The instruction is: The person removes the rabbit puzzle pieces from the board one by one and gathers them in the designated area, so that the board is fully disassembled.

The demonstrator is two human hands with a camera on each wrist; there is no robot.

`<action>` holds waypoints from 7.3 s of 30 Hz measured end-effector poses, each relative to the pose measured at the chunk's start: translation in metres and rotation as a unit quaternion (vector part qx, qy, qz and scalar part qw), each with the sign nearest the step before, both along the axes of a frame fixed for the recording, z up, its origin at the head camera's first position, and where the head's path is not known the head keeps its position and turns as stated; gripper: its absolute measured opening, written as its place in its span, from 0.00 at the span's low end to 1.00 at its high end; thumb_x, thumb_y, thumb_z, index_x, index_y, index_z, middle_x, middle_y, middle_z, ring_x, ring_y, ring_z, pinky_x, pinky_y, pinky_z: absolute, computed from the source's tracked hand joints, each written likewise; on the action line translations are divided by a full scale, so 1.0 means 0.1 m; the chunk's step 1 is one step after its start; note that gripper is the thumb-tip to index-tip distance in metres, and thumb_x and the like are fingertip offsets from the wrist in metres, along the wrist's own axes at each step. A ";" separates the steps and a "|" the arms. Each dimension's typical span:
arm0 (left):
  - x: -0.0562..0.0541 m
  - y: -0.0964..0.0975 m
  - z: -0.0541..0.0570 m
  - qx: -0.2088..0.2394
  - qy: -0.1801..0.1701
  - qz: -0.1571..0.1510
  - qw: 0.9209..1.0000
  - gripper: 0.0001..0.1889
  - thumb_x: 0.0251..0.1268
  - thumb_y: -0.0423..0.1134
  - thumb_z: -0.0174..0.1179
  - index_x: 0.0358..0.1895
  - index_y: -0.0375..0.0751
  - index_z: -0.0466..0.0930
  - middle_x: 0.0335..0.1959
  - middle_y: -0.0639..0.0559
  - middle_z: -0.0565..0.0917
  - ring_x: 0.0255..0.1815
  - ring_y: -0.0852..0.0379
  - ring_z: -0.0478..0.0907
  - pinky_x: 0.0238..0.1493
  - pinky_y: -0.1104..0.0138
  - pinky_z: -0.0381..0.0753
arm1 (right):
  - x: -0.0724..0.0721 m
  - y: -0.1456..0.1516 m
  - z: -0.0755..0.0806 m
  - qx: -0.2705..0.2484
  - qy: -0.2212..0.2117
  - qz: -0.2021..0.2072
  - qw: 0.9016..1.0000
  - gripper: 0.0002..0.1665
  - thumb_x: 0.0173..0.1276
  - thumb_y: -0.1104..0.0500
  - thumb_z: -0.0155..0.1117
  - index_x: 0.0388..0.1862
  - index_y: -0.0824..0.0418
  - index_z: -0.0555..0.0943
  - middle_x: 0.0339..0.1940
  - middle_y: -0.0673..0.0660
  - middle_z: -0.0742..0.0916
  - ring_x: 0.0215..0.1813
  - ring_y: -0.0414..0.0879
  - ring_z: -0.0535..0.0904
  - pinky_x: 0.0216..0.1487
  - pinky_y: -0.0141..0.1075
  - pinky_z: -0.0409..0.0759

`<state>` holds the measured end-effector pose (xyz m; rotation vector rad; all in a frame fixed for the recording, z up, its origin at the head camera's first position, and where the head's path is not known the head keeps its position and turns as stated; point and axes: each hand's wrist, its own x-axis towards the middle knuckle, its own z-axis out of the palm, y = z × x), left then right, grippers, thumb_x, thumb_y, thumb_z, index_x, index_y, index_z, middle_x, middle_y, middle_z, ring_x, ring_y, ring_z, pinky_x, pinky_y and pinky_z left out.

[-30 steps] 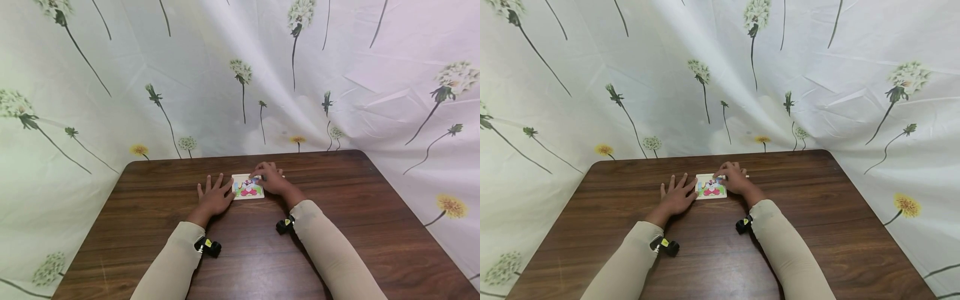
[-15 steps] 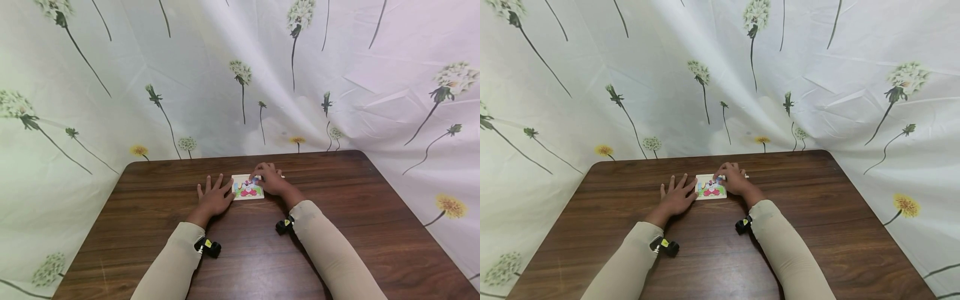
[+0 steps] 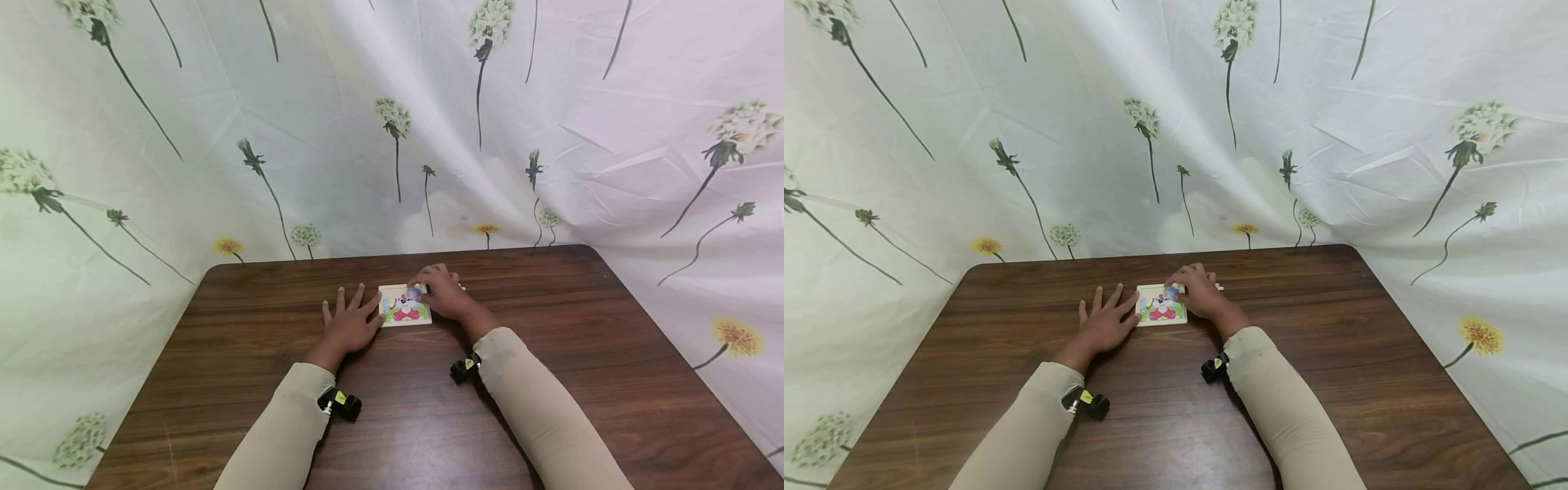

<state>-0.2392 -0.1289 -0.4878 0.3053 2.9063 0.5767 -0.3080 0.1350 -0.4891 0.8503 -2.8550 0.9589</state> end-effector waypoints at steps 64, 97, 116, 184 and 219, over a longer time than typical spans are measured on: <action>0.01 0.00 0.00 0.006 -0.001 0.000 1.000 0.34 0.89 0.63 0.45 0.90 0.64 0.54 0.94 0.47 0.43 0.93 0.29 0.27 0.83 0.24 0.26 | 0.02 0.01 0.02 0.065 0.012 -0.008 0.998 0.14 0.87 0.53 0.62 0.59 0.59 0.86 0.71 0.59 0.80 0.72 0.59 0.71 0.65 0.62 0.60; 0.01 -0.01 0.00 0.004 0.001 -0.002 1.000 0.34 0.89 0.63 0.45 0.91 0.63 0.54 0.94 0.46 0.43 0.93 0.29 0.27 0.83 0.23 0.26 | 0.10 0.88 -0.03 0.038 0.003 -0.112 0.993 0.14 0.84 0.62 0.62 0.62 0.64 0.85 0.68 0.64 0.81 0.73 0.65 0.71 0.64 0.66 0.63; 0.01 -0.01 -0.02 0.003 -0.001 -0.002 1.000 0.34 0.89 0.62 0.45 0.91 0.63 0.54 0.94 0.46 0.43 0.93 0.28 0.28 0.83 0.23 0.26 | 0.14 1.10 -0.03 0.045 -0.004 -0.147 0.988 0.12 0.84 0.64 0.62 0.60 0.65 0.85 0.66 0.66 0.81 0.72 0.68 0.73 0.62 0.66 0.66; 0.01 -0.01 0.00 0.011 0.002 -0.003 1.000 0.34 0.89 0.62 0.45 0.91 0.62 0.54 0.94 0.46 0.42 0.93 0.29 0.27 0.83 0.24 0.26 | 0.14 0.40 0.03 -0.002 0.038 -0.074 0.997 0.14 0.80 0.66 0.67 0.61 0.61 0.88 0.65 0.63 0.82 0.70 0.63 0.74 0.63 0.63 0.68; 0.00 0.00 0.01 -0.007 -0.001 -0.003 1.000 0.34 0.89 0.63 0.44 0.90 0.63 0.54 0.94 0.46 0.43 0.93 0.28 0.28 0.83 0.23 0.27 | 0.16 -0.38 0.02 -0.003 0.020 0.024 1.000 0.17 0.79 0.57 0.73 0.61 0.64 0.87 0.60 0.59 0.84 0.46 0.47 0.83 0.51 0.44 0.85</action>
